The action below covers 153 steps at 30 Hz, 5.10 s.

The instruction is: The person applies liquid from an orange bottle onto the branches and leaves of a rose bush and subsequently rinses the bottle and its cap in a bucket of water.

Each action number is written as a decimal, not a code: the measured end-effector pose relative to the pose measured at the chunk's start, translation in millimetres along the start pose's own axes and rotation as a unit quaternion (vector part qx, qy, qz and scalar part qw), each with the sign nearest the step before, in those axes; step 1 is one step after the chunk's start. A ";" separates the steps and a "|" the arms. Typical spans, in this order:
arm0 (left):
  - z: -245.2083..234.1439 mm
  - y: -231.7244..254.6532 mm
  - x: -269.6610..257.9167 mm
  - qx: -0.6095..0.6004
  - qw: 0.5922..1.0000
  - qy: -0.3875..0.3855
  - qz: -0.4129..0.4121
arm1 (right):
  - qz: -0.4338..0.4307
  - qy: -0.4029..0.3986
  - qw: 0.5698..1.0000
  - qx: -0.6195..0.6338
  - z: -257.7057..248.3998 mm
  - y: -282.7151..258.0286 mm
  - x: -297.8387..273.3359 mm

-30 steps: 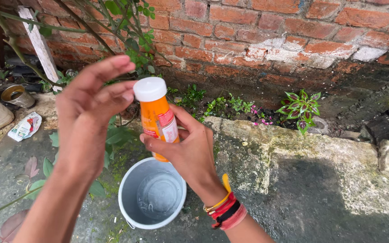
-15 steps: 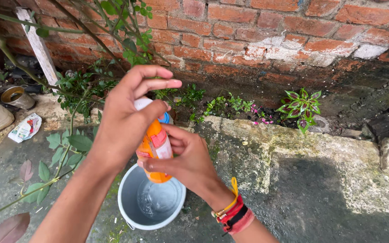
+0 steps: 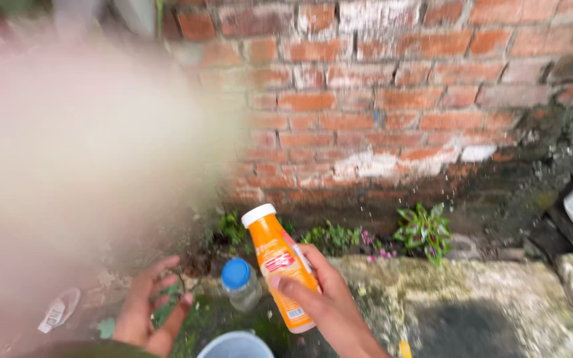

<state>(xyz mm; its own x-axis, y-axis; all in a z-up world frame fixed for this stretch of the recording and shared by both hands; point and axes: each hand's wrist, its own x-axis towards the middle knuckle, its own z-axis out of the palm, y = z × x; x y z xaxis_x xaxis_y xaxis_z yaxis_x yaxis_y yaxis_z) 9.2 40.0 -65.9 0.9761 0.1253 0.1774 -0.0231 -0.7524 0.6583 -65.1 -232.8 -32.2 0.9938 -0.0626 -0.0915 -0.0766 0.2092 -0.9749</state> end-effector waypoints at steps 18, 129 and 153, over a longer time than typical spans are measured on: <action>33.2 102.4 25.8 0.038 0.972 0.229 0.024 | -0.387 -0.144 0.878 -0.242 -62.5 -233.7 45.8; -211.7 519.7 79.1 0.411 0.780 0.247 0.402 | -0.589 -0.106 0.792 -0.119 -31.0 -439.8 120.6; -153.4 511.5 124.9 0.478 0.814 0.157 0.289 | -0.510 -0.131 0.849 -0.036 -37.6 -389.6 206.9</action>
<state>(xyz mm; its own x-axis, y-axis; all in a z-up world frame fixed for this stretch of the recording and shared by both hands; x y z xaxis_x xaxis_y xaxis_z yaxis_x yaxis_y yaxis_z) 86.1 -230.0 405.2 0.7548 -0.3825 0.5329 -0.1339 -0.8851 -0.4457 167.4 -364.0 321.0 0.5288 0.0452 0.8475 0.8399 0.1158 -0.5303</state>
